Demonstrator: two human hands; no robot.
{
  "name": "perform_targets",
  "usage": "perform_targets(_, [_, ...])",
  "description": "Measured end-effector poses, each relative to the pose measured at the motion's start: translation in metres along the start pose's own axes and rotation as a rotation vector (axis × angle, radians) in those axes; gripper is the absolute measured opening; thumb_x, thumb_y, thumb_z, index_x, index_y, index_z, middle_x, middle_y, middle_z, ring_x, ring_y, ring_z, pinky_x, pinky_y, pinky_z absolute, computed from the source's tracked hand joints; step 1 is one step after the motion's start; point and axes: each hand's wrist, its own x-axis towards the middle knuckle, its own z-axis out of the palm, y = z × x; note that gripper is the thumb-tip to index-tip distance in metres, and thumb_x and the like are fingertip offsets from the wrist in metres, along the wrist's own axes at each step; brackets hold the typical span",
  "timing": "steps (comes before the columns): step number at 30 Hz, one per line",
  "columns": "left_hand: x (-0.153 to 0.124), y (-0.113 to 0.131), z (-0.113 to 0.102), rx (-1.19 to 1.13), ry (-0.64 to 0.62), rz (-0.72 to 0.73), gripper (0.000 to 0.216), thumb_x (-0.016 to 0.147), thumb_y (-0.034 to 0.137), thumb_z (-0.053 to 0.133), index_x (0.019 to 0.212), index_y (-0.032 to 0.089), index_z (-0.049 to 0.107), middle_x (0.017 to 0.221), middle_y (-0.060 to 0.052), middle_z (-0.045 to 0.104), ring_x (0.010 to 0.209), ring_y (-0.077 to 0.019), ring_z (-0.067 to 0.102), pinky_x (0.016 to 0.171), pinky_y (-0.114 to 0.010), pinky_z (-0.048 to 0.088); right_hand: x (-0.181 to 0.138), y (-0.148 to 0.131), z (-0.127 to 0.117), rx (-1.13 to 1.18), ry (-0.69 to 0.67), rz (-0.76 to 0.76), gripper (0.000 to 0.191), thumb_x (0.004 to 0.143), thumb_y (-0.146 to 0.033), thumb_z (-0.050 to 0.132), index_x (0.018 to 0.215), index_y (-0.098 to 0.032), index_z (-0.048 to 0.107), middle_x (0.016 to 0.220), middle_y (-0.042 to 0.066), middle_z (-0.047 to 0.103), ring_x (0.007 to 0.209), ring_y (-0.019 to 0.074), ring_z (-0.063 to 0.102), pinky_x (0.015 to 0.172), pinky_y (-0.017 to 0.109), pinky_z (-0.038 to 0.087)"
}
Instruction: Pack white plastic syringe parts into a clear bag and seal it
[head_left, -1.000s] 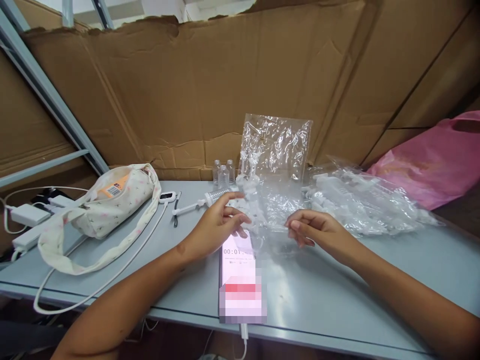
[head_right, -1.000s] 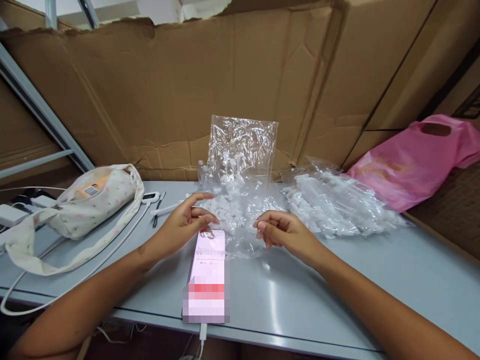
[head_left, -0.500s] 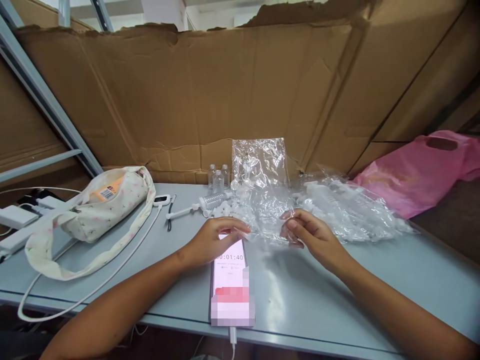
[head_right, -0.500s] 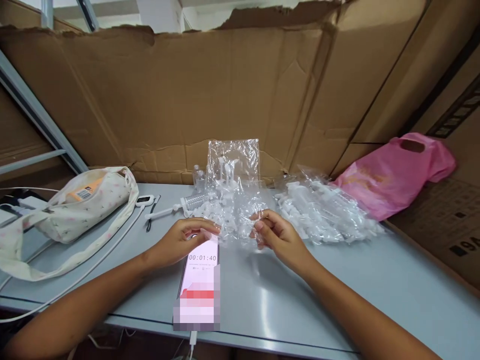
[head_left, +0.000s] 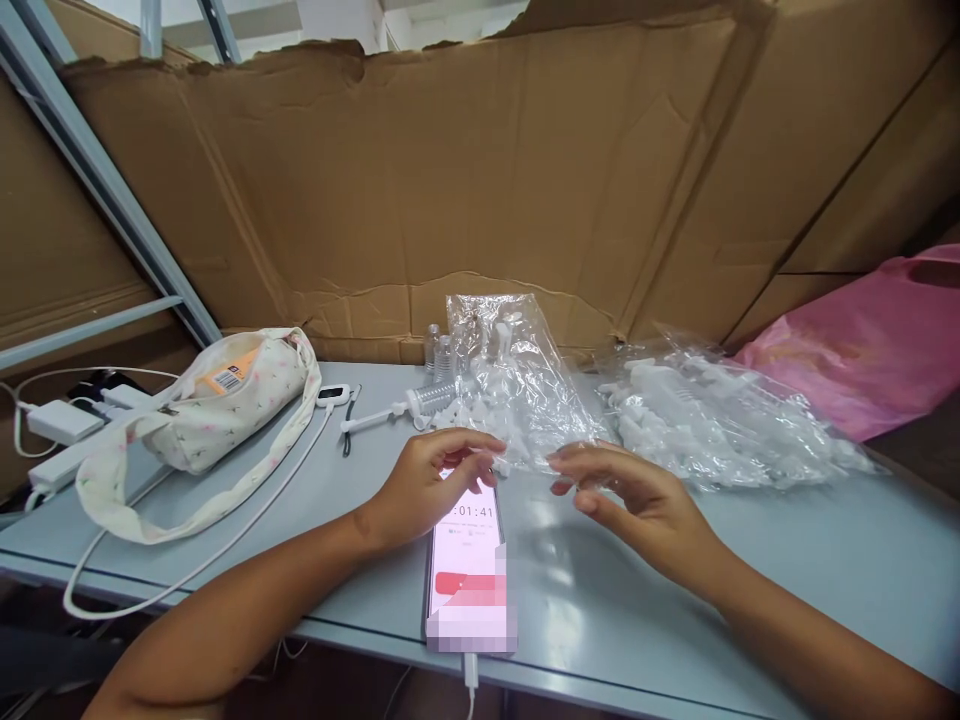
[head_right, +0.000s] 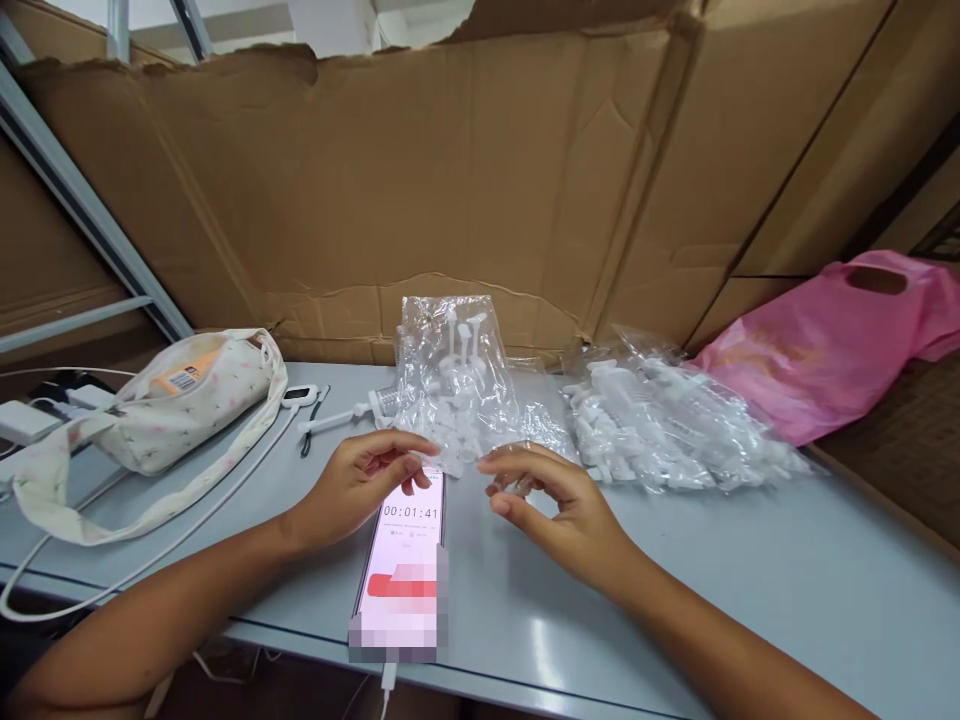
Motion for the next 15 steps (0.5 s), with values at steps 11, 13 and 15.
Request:
perform_targets(11, [0.003, -0.015, -0.014, 0.422, 0.014, 0.59, 0.011, 0.082, 0.008, 0.054, 0.088, 0.017, 0.059, 0.092, -0.01, 0.07, 0.084, -0.0154, 0.066, 0.073, -0.027, 0.052, 0.001, -0.003, -0.005, -0.005, -0.013, -0.023, 0.026, 0.078, -0.034, 0.071, 0.104, -0.03, 0.068, 0.104, 0.006, 0.066, 0.083, 0.0182, 0.065, 0.069, 0.029, 0.055])
perform_targets(13, [0.005, -0.019, -0.017, 0.426, -0.002, 0.594, 0.01, 0.082, 0.009, 0.055, 0.087, 0.017, 0.059, 0.093, -0.01, 0.07, 0.087, -0.0163, 0.066, 0.073, -0.028, 0.052, 0.002, -0.002, -0.005, -0.025, -0.035, 0.003, 0.034, 0.077, -0.033, 0.071, 0.111, -0.031, 0.065, 0.105, 0.006, 0.066, 0.082, 0.0182, 0.065, 0.071, 0.031, 0.056])
perform_targets(15, [0.006, -0.022, -0.019, 0.419, -0.011, 0.578, 0.009, 0.082, 0.009, 0.055, 0.085, 0.017, 0.059, 0.091, -0.01, 0.069, 0.089, -0.0169, 0.066, 0.074, -0.028, 0.051, 0.003, -0.002, -0.004, -0.061, -0.063, 0.044, 0.037, 0.078, -0.034, 0.07, 0.114, -0.03, 0.063, 0.108, 0.007, 0.066, 0.083, 0.0189, 0.066, 0.074, 0.034, 0.056])
